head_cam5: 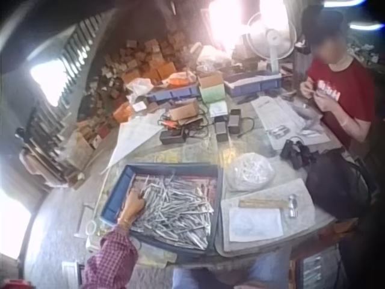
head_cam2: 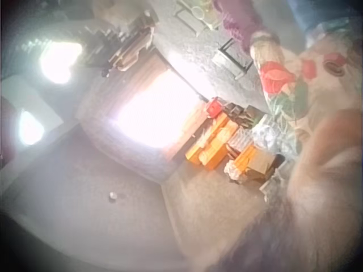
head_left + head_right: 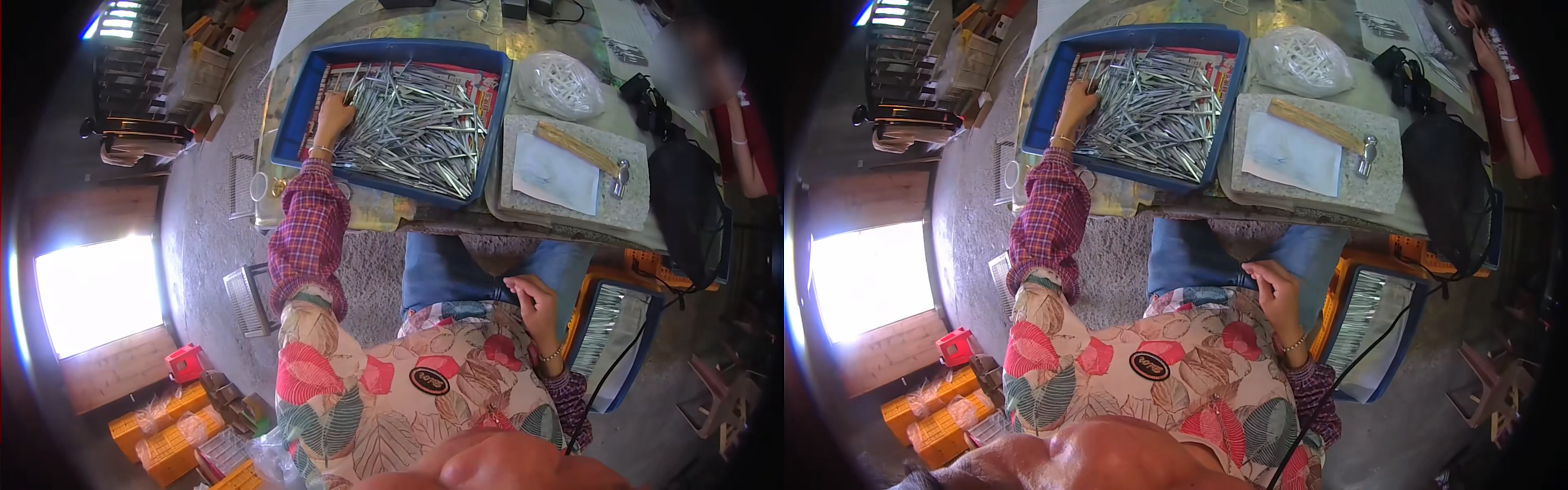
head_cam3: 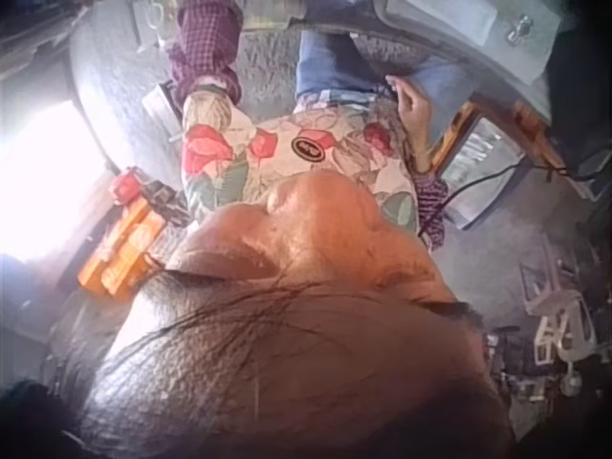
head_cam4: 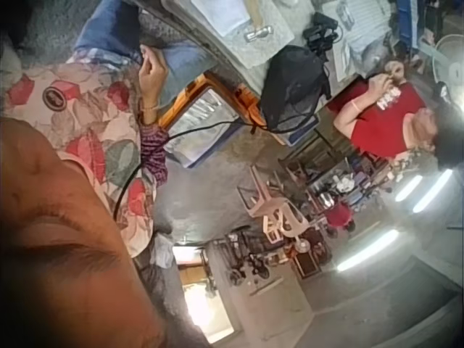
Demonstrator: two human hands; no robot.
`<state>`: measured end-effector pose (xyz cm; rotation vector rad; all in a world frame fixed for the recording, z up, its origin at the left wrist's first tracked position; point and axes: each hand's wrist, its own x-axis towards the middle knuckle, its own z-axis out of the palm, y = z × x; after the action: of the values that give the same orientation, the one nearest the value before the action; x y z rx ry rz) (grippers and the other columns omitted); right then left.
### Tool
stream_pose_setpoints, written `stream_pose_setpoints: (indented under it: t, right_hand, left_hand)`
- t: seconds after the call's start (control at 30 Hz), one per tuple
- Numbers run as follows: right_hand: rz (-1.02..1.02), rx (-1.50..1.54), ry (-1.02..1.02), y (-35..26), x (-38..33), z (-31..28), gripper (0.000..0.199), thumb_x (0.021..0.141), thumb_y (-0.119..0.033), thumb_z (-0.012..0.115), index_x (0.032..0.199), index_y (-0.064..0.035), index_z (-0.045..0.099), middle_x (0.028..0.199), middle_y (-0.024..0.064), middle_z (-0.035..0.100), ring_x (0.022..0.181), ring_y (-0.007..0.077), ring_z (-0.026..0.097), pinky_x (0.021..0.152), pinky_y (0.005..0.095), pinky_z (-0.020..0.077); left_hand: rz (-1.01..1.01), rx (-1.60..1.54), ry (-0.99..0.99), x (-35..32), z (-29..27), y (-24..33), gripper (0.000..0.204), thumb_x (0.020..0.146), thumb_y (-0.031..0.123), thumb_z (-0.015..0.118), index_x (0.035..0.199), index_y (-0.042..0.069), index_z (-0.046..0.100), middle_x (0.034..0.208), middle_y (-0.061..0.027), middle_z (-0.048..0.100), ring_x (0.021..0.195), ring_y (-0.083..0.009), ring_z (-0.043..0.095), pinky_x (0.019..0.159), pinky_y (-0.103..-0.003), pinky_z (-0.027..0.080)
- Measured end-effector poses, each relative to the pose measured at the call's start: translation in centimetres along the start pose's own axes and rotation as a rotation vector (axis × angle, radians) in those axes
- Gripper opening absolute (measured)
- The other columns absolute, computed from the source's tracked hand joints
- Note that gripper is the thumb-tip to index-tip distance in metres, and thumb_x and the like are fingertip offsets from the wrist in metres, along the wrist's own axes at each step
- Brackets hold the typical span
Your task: Manually assembling small metal rods into plastic sleeves or tubes at a workbench.
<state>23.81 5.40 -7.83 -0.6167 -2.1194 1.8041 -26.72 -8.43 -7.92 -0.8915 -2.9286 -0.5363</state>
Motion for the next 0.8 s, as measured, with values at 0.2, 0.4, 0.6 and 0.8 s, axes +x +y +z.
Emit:
stream_pose_setpoints:
  t: [0.2, 0.4, 0.6, 0.8]
  right_hand:
    - [0.027, -0.014, -0.015, 0.5, -0.1, 0.6, 0.017, 0.085, 0.004, 0.049, 0.096, 0.0043, 0.063, 0.086, 0.0093, 0.062, 0.074, 0.0138, 0.059, 0.065, 0.0225, 0.0467]
    - [0.071, 0.060, 0.017, 0.2, 0.7, 1.4, 0.023, 0.077, 0.007, 0.054, 0.096, 0.0000, 0.063, 0.082, 0.0038, 0.052, 0.069, 0.0096, 0.051, 0.061, 0.0202, 0.0422]
    - [0.078, 0.055, -0.005, -0.2, 0.8, 1.6, 0.023, 0.070, 0.008, 0.056, 0.089, -0.0026, 0.064, 0.070, 0.0009, 0.041, 0.059, 0.0085, 0.040, 0.054, 0.0211, 0.0376]
    - [0.085, 0.079, -0.004, -0.2, 0.4, 0.9, 0.022, 0.070, 0.007, 0.058, 0.088, -0.0033, 0.065, 0.069, -0.0001, 0.040, 0.059, 0.0078, 0.040, 0.054, 0.0201, 0.0363]
  left_hand:
    - [-0.053, -0.269, -0.155, -1.8, -0.7, 3.2, 0.032, 0.071, 0.018, 0.051, 0.099, 0.007, 0.063, 0.091, -0.0226, 0.062, 0.089, -0.0380, 0.059, 0.078, -0.041, 0.045]
    - [-0.056, -0.298, -0.280, -3.9, -1.4, 6.1, 0.044, 0.074, 0.014, 0.056, 0.117, 0.007, 0.057, 0.072, -0.0064, 0.059, 0.066, -0.0137, 0.054, 0.062, -0.028, 0.043]
    - [0.149, -0.268, -0.197, -5.4, -0.7, 6.5, 0.044, 0.074, 0.016, 0.057, 0.117, 0.005, 0.057, 0.077, -0.0107, 0.058, 0.071, -0.0172, 0.055, 0.068, -0.029, 0.044]
    - [0.153, -0.252, -0.241, -5.3, -1.8, 7.6, 0.036, 0.076, 0.013, 0.055, 0.111, 0.008, 0.061, 0.076, -0.0078, 0.061, 0.067, -0.0154, 0.057, 0.065, -0.028, 0.045]
